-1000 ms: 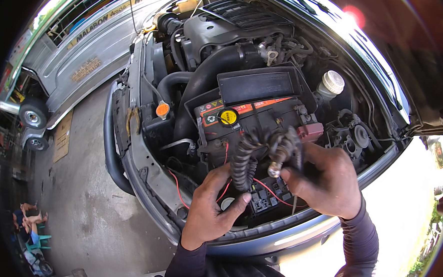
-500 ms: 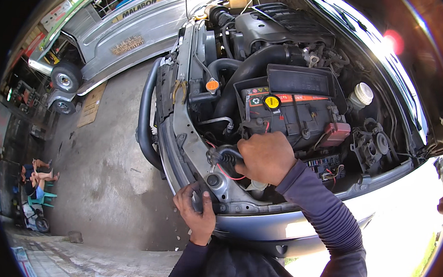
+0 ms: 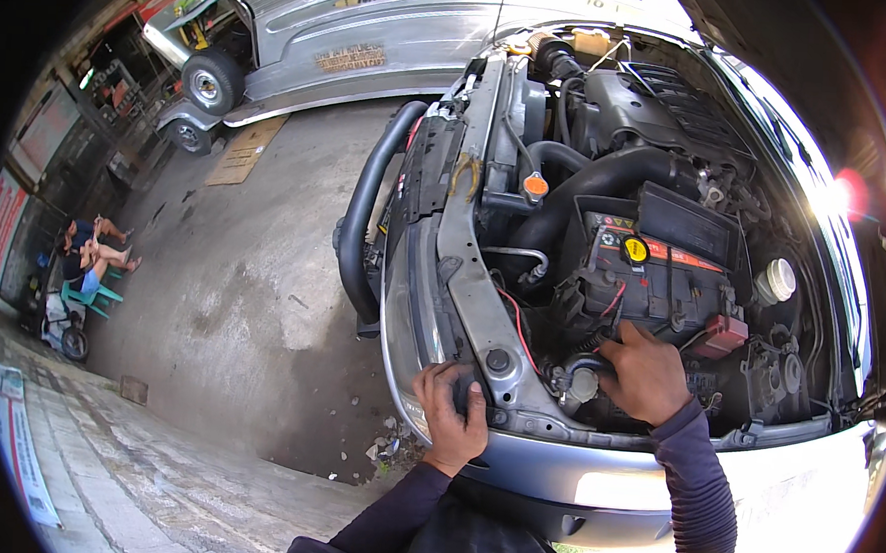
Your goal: The person works on a car's electrical system under the hood. They connect wires to the battery and fuse box, then use a multimeter to test continuity and voltage at several points. The person also removes and reattaches a front grille panel.
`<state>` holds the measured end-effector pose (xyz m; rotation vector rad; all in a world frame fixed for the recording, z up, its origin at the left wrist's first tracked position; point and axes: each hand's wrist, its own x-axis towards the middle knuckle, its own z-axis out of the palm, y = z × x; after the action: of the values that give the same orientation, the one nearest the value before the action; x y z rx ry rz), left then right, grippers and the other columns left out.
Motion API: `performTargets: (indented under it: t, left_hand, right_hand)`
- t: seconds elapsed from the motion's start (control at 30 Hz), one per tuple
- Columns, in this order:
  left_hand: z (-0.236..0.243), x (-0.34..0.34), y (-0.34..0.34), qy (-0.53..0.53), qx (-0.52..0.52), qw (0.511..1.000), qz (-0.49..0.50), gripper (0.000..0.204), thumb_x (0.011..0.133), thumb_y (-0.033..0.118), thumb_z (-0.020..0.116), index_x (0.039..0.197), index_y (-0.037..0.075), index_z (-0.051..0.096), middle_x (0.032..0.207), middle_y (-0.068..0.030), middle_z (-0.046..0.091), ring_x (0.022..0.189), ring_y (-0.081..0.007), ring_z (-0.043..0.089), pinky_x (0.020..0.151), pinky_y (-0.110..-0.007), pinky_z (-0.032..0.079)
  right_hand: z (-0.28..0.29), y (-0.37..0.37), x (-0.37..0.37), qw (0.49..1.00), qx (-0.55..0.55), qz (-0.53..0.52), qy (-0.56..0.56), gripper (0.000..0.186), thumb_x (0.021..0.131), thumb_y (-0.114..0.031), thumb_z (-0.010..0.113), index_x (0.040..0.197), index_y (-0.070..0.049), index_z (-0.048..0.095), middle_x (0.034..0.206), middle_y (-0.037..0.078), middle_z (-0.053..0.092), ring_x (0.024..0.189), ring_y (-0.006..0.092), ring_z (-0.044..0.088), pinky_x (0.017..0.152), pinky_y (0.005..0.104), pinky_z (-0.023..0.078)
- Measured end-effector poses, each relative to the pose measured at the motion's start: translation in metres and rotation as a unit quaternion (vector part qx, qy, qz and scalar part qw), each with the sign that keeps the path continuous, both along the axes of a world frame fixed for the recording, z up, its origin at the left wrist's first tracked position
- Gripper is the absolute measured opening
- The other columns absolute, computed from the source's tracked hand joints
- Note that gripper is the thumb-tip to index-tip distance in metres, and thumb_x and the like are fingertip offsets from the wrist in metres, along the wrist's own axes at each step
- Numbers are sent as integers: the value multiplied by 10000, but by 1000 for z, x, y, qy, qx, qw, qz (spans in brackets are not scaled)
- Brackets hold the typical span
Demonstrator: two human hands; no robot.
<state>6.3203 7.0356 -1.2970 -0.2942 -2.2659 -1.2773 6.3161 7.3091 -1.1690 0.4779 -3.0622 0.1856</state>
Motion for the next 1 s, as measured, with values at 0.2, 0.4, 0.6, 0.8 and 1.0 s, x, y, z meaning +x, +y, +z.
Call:
performTargets:
  t: [0.2,0.4,0.6,0.8,1.0]
  left_hand:
    - [0,0,-1,-6,32,999,-34,235,928,75,655,1155,20,629,1158,-182,635,1158,-407,528,1074,-520,380]
    - [-12,-5,-15,13,47,984,-169,275,910,51,683,1180,36,633,1186,-163,626,1164,-402,541,1049,-508,413]
    - [-18,-30,-55,51,70,905,-417,326,929,64,689,1247,48,621,1255,-152,585,1262,-381,501,1084,-492,414]
    - [-34,-95,-146,12,118,923,-366,246,960,119,692,1193,53,649,1180,-153,633,1205,-374,540,1064,-492,431]
    - [-62,-171,-240,-239,93,927,-274,212,993,122,690,1155,-14,671,1027,-163,696,909,-271,711,828,-361,555]
  right_hand:
    - [6,1,18,997,-8,-52,-53,337,725,-174,857,1034,-88,754,1027,123,592,1029,339,656,819,461,555]
    - [-4,-18,30,985,-9,-157,-63,477,683,-143,874,1147,-127,764,1093,156,589,1090,375,624,915,475,533]
    - [-4,-71,23,951,52,-305,-11,688,631,-86,824,1301,-169,692,1378,198,578,1242,430,549,1057,516,451]
    - [-18,-182,4,856,-89,-387,330,294,867,3,641,1161,0,655,1173,150,650,1094,347,613,966,412,467]
    - [-98,-345,-55,907,-330,-260,29,183,846,-30,751,1025,-15,713,1019,141,690,755,240,676,680,340,532]
